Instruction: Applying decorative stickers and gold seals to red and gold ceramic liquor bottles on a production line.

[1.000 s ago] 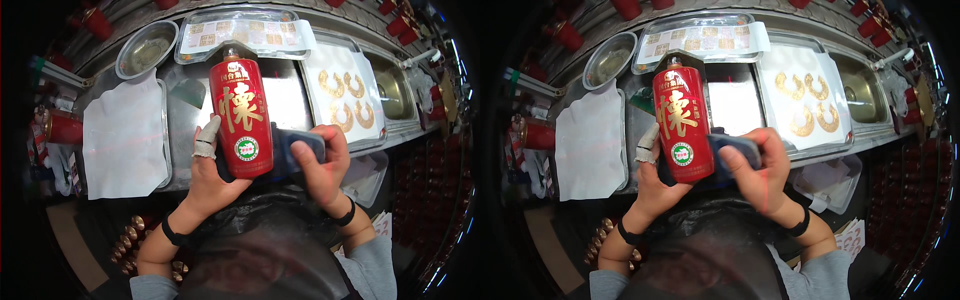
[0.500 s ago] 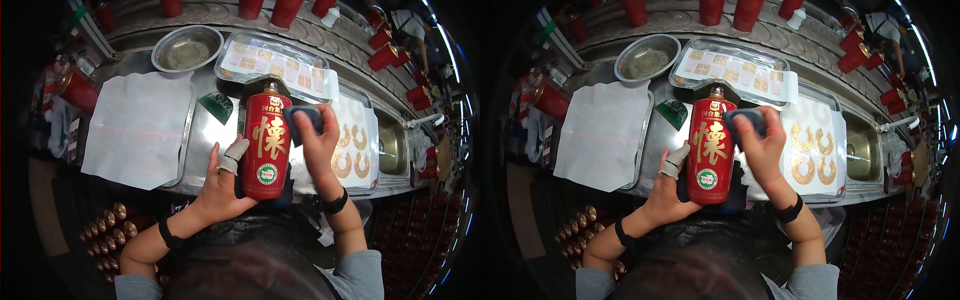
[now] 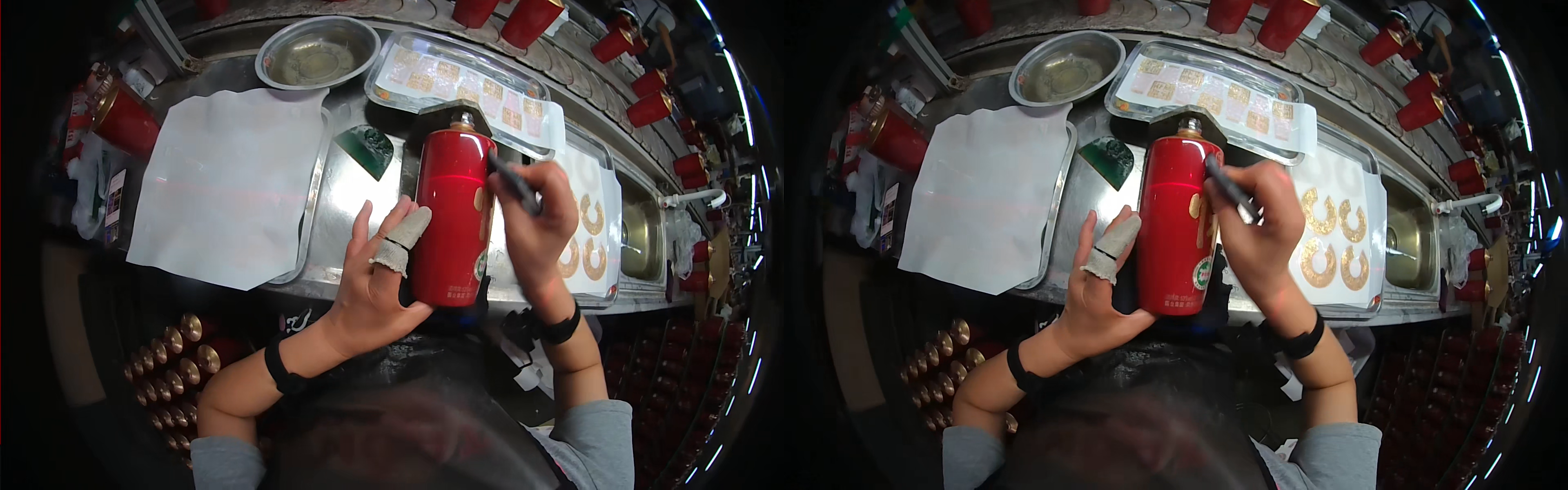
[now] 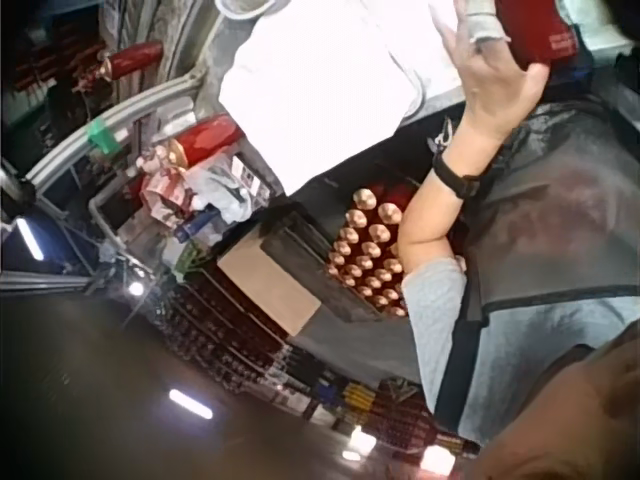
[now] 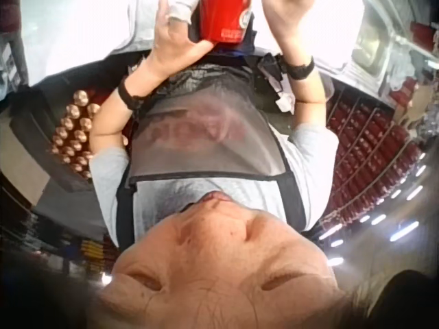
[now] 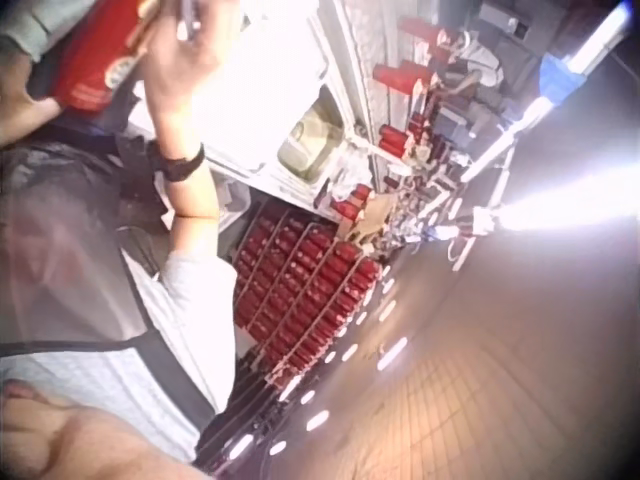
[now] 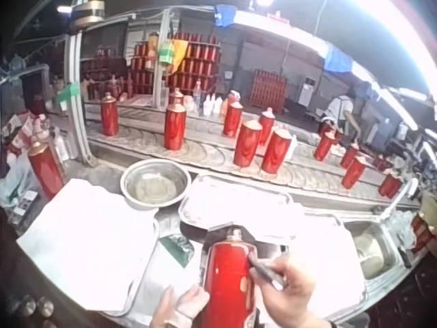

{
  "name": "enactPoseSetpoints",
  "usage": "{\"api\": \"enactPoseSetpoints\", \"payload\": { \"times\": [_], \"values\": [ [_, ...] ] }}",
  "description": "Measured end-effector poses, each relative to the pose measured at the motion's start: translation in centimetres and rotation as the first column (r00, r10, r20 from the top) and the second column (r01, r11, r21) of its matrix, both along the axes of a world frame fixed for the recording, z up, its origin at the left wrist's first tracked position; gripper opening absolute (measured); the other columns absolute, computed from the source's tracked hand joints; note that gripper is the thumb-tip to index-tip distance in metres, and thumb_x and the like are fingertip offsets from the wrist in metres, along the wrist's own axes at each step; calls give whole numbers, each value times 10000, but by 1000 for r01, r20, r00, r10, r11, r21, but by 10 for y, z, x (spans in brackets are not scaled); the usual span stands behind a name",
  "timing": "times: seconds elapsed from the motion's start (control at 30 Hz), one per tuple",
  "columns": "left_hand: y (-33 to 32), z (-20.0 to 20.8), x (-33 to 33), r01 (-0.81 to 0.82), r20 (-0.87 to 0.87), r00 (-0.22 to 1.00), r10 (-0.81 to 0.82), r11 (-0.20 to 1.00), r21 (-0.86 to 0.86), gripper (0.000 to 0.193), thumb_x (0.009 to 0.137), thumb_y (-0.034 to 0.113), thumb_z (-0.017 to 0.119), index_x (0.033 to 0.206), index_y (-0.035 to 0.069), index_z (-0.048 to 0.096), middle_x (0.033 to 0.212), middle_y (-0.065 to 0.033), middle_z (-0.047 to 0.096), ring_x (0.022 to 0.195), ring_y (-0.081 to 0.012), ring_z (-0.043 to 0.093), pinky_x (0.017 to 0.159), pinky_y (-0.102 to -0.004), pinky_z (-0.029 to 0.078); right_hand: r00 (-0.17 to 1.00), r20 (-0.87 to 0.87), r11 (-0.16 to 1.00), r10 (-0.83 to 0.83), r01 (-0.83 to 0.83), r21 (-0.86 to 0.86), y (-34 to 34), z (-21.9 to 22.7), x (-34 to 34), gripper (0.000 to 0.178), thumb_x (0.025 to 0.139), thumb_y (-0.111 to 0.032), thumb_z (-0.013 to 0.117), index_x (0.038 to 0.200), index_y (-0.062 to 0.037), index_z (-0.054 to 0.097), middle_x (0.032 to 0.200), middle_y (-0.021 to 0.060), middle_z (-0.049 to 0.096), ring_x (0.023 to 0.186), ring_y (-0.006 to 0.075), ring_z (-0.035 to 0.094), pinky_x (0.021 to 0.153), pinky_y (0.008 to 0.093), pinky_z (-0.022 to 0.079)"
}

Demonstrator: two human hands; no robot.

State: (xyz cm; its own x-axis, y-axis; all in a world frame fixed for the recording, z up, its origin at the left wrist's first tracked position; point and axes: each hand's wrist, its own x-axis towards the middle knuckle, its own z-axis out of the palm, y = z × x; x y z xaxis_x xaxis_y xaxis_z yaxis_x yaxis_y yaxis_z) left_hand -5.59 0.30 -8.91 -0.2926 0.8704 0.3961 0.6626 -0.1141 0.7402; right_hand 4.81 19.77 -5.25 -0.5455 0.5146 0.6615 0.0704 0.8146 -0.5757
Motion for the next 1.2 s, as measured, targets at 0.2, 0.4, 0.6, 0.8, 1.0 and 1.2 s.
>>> {"api": "enactPoseSetpoints", "payload": {
  "times": [0.2,0.4,0.6,0.8,1.0,1.2],
  "values": [
    [1,-1,-3,-52,-50,997,51,999,-5,944,670,172,830,1456,-32,347,1438,-219,490,1380,-391,445,1183,-607,172,894,89,897,440,-431,-97,-69,10,56,404,574,69,741,967,-4,681,797,106,629,686,272,619,614,358,482],
    [0,-4,4,-55,-74,996,52,998,-36,946,677,166,820,1451,-56,323,1456,-236,481,1404,-375,420,1226,-511,148,997,28,997,71,-72,28,-79,-8,68,332,663,92,770,962,-13,670,762,85,603,656,253,591,595,341,479],
    [-2,-4,2,-50,-54,997,47,997,-61,937,683,146,819,1442,-44,302,1458,-235,479,1386,-379,436,1220,-526,153,975,73,977,208,-211,32,-89,6,82,396,659,22,785,1033,-24,663,899,98,647,689,251,597,615,354,482],
    [-2,-10,4,-10,78,997,15,998,-54,937,668,139,811,1440,-48,314,1448,-233,493,1382,-368,438,1213,-532,178,951,185,900,248,-297,318,-97,7,67,271,660,-41,775,917,-46,689,872,46,635,708,201,574,595,321,429],
    [-2,-11,2,-25,38,999,30,993,-117,959,658,134,805,1456,-43,302,1454,-234,487,1399,-383,409,1214,-514,182,884,199,856,422,-461,232,-96,4,69,237,656,-62,789,871,-45,693,835,29,598,711,185,582,597,315,446],
    [5,2,5,-25,-53,998,20,996,-82,1076,675,206,844,1519,-20,217,1569,-250,301,1484,-403,254,1195,-565,126,904,156,907,397,-413,82,-75,6,82,267,670,-46,778,927,-33,705,824,71,630,699,229,610,589,345,461]
  ]
}}
